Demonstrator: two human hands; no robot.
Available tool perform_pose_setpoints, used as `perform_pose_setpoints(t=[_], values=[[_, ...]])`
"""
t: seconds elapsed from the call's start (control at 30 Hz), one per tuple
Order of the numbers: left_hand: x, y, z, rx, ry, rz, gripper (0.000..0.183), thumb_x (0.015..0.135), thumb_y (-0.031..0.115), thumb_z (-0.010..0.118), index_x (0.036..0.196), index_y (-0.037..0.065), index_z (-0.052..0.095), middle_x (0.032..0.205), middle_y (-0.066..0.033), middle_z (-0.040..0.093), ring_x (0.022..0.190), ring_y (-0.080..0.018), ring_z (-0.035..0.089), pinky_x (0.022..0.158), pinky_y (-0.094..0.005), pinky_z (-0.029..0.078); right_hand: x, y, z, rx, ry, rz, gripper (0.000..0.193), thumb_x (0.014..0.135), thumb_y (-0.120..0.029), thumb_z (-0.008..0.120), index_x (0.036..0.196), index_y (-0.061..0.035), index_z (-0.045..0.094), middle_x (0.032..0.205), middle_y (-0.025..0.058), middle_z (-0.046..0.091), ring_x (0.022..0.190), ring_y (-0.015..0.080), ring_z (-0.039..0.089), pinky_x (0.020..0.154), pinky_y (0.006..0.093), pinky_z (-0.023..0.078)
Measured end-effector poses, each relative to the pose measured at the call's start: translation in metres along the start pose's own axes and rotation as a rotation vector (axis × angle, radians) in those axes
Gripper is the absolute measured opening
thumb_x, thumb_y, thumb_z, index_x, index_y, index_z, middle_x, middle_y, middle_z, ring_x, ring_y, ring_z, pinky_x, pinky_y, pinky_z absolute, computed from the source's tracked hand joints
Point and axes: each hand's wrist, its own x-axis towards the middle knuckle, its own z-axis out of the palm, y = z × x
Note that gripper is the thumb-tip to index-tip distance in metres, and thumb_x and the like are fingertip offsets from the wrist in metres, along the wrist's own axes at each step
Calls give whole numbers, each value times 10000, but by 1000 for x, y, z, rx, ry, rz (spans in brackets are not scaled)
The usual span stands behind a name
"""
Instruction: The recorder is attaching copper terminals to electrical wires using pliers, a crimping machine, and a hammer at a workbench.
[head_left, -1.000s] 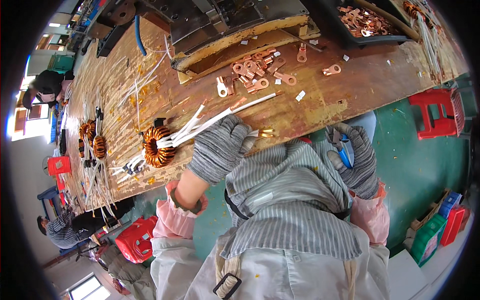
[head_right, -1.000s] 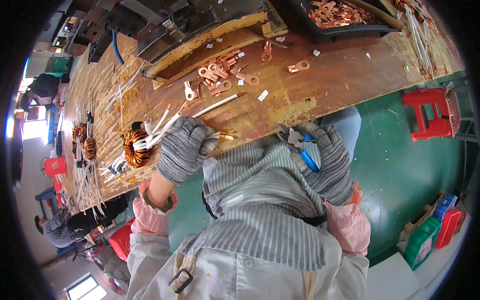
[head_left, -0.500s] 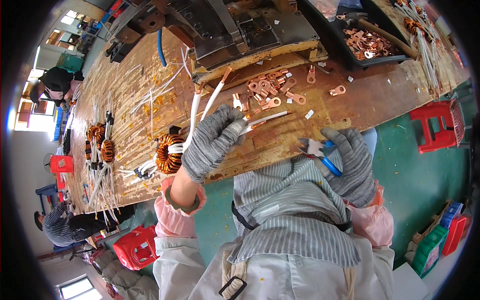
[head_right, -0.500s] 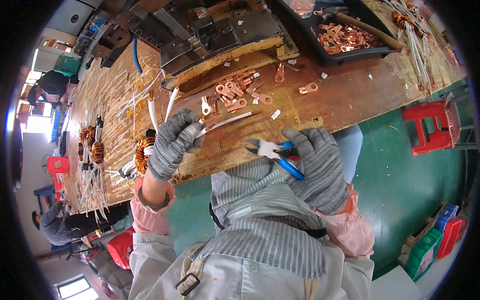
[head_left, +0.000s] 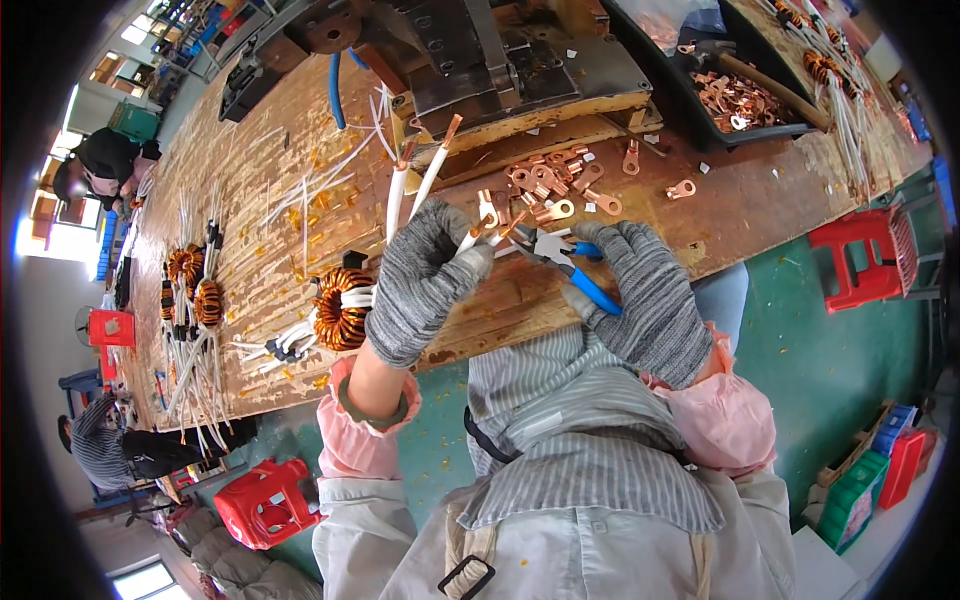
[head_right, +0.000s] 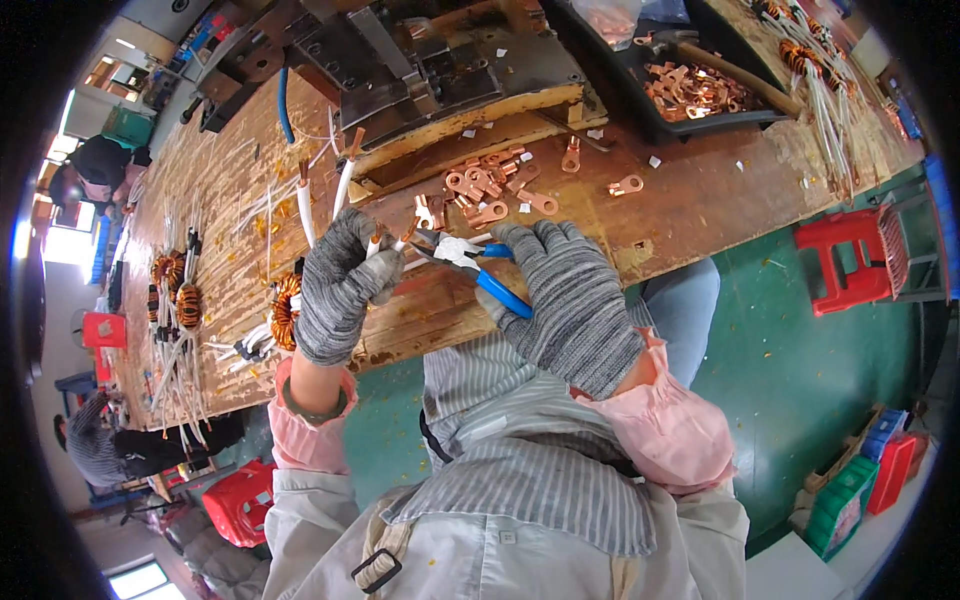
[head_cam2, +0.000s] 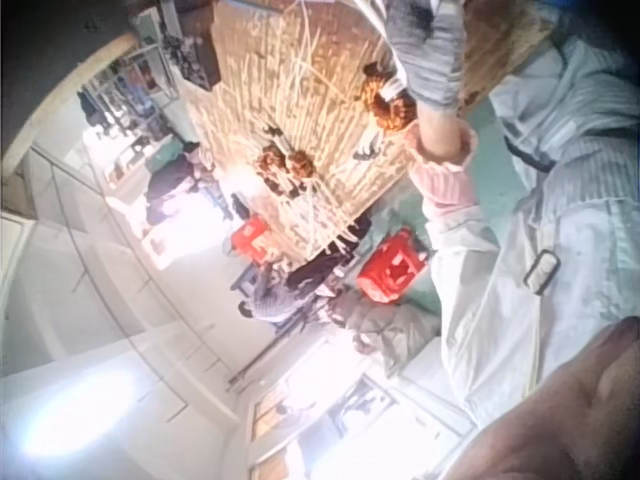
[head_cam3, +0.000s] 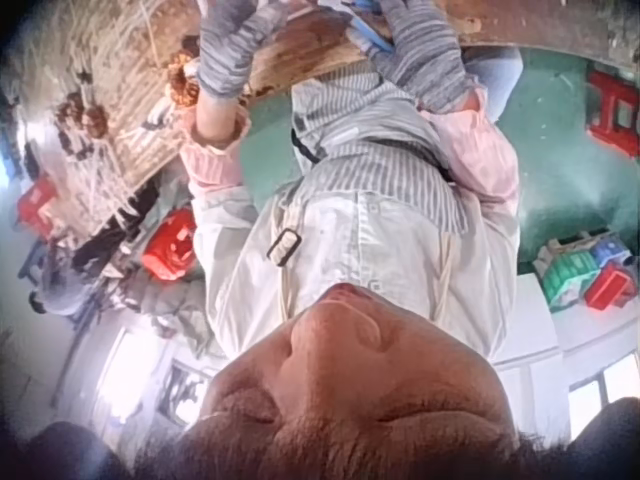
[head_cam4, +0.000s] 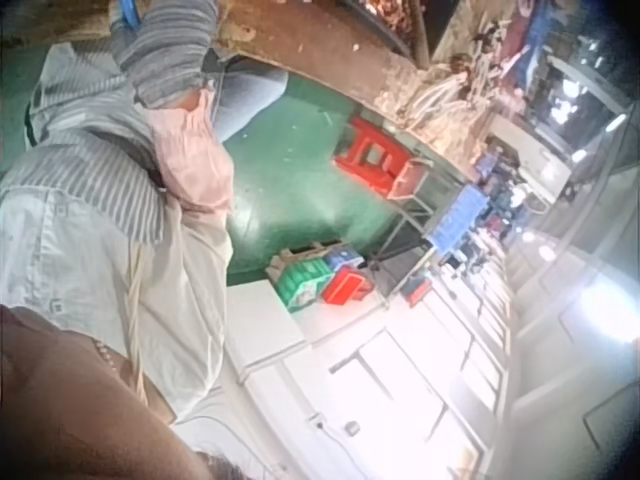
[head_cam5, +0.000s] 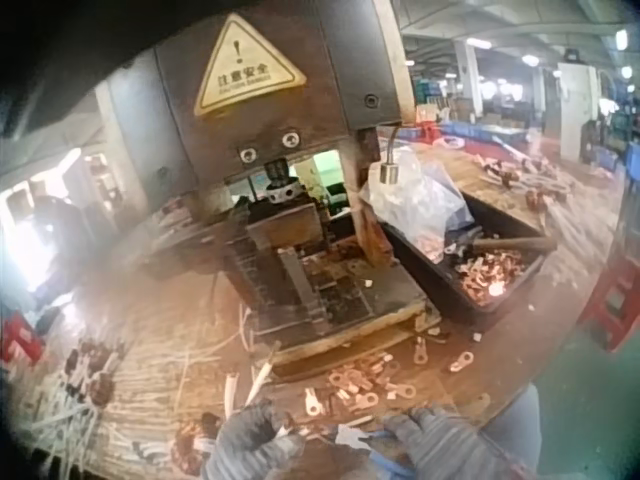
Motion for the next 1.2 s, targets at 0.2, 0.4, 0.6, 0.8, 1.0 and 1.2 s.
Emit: perform_pose_setpoints(t=[0.2, 0.4, 0.6, 0.8, 1.0, 1.2], values=[[-2, -4, 2, 15, 20, 64, 172, 758, 23, 626, 770, 66, 459, 703, 8, 480, 668, -73, 486, 587, -216, 408, 6, -6, 10, 35, 25, -7, 446, 748, -239, 676, 1119, -49, 518, 943, 137, 560, 884, 313, 539, 795, 405, 436], [-3, -9, 6, 0, 26, 106, 183, 761, -4, 618, 779, 61, 448, 718, -2, 497, 679, -76, 497, 599, -205, 422, 7, -8, 6, -71, 29, -15, 454, 746, -248, 676, 1122, -51, 516, 947, 140, 559, 883, 319, 538, 774, 410, 441], [-6, -13, 7, -22, 49, 158, 161, 778, 23, 624, 869, 53, 494, 762, -29, 566, 679, -84, 542, 584, -209, 441, 0, -11, 5, 206, -90, 36, 382, 786, -319, 619, 1039, -38, 564, 860, 148, 592, 784, 320, 583, 685, 405, 460], [-9, -8, 9, 47, 79, 89, 177, 795, 60, 634, 958, 14, 582, 798, -29, 603, 690, -73, 538, 614, -213, 444, -3, -16, 14, 542, -226, 179, 339, 817, -317, 597, 987, -27, 566, 826, 153, 593, 737, 340, 582, 649, 407, 457], [-7, 0, -8, 168, -100, 106, 183, 811, 107, 632, 962, 5, 617, 766, 6, 581, 697, -63, 526, 633, -207, 440, -1, -16, 10, 557, -311, 167, 360, 827, -333, 582, 996, -18, 539, 858, 168, 578, 788, 350, 567, 682, 415, 442], [-8, 4, -20, -58, -211, 5, 221, 783, 136, 657, 957, 3, 623, 762, 6, 584, 700, -73, 527, 637, -216, 437, 11, -15, 16, 53, 16, -143, 500, 781, -340, 618, 1106, 20, 496, 936, 202, 547, 875, 351, 542, 779, 454, 424]])
